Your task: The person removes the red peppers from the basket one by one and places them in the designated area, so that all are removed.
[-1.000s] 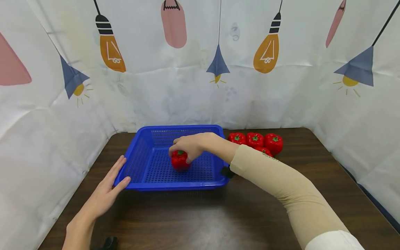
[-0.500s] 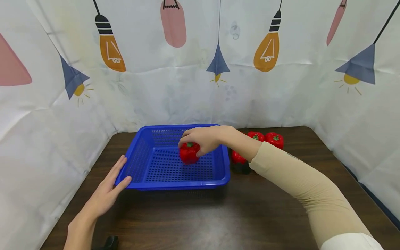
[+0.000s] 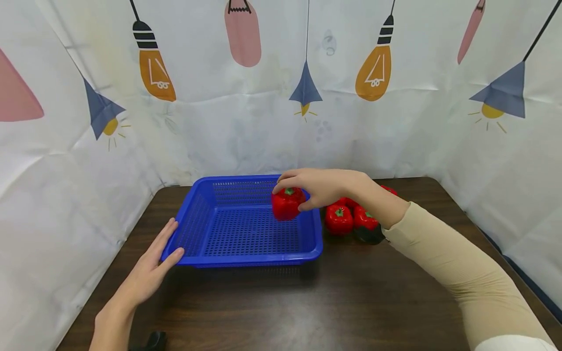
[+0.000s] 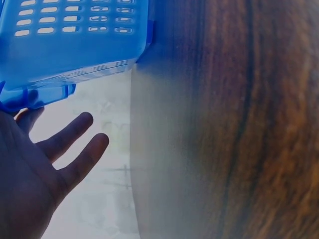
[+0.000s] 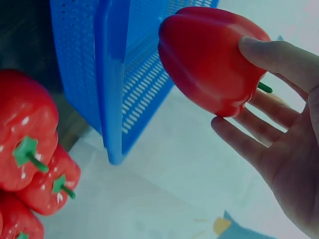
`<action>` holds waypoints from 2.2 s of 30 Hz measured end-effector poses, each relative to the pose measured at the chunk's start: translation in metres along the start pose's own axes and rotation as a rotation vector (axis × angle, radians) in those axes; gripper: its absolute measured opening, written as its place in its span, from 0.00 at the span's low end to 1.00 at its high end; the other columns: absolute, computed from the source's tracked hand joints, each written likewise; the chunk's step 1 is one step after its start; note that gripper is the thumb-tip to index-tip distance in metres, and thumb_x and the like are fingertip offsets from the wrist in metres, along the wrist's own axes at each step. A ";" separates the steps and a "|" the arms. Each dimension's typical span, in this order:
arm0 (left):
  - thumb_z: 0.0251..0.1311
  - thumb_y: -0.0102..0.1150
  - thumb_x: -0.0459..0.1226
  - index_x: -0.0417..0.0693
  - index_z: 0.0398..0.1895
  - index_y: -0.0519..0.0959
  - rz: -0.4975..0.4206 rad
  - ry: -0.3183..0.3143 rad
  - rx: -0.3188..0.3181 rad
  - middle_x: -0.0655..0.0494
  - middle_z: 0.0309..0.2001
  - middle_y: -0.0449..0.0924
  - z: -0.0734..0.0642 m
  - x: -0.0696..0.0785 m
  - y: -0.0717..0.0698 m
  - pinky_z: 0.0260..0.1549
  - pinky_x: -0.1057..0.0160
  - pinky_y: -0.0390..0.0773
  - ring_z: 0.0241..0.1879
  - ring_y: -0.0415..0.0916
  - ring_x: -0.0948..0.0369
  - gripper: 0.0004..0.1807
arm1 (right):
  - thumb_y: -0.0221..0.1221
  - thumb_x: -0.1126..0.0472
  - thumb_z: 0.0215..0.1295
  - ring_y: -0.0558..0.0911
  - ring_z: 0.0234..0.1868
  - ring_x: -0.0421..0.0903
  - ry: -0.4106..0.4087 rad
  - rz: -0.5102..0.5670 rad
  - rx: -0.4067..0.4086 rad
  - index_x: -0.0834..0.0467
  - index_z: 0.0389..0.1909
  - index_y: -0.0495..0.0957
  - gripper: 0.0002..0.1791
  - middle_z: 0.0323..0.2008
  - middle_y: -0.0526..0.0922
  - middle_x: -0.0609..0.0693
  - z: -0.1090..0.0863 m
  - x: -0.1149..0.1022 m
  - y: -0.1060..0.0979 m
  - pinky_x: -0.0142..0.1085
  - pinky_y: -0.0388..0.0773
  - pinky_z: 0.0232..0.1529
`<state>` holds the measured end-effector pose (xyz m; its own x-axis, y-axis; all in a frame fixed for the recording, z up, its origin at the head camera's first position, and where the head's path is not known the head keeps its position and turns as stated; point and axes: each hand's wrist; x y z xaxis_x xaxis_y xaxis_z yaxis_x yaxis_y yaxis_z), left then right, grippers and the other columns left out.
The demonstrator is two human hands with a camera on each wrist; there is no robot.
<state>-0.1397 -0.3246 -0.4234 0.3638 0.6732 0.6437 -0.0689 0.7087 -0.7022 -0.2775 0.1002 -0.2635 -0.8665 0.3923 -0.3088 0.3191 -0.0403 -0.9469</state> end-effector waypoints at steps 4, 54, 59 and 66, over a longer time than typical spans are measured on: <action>0.77 0.52 0.39 0.54 0.84 0.49 0.000 0.004 0.001 0.55 0.83 0.41 0.001 0.000 0.000 0.66 0.75 0.41 0.77 0.38 0.72 0.38 | 0.67 0.65 0.66 0.66 0.71 0.50 0.007 -0.008 0.048 0.53 0.71 0.71 0.33 0.72 0.67 0.52 -0.019 0.001 -0.002 0.43 0.75 0.61; 0.78 0.52 0.39 0.54 0.84 0.48 -0.028 -0.009 -0.005 0.53 0.83 0.41 0.005 0.001 0.000 0.68 0.73 0.42 0.79 0.37 0.68 0.38 | 0.69 0.79 0.48 0.74 0.59 0.43 0.206 -0.077 0.375 0.50 0.66 0.75 0.43 0.67 0.71 0.46 -0.217 0.050 0.025 0.35 0.79 0.43; 0.77 0.53 0.39 0.54 0.84 0.49 -0.042 -0.019 -0.008 0.50 0.83 0.41 0.005 0.001 -0.001 0.71 0.65 0.42 0.80 0.39 0.52 0.38 | 0.71 0.78 0.48 0.74 0.60 0.48 0.250 -0.064 0.375 0.50 0.66 0.75 0.42 0.67 0.72 0.50 -0.226 0.058 0.032 0.35 0.80 0.43; 0.77 0.53 0.38 0.53 0.84 0.49 -0.033 -0.012 0.004 0.54 0.83 0.41 0.000 -0.001 -0.001 0.68 0.73 0.42 0.79 0.38 0.62 0.38 | 0.70 0.78 0.49 0.74 0.61 0.51 0.298 -0.027 0.343 0.52 0.66 0.75 0.40 0.67 0.72 0.52 -0.228 0.071 0.052 0.38 0.82 0.44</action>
<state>-0.1405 -0.3258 -0.4236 0.3549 0.6517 0.6703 -0.0608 0.7315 -0.6791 -0.2347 0.3355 -0.3137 -0.7086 0.6423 -0.2921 0.1090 -0.3094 -0.9447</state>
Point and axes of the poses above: each hand's wrist, its own z-axis towards the middle knuckle, its own y-axis out of the palm, x = y × z
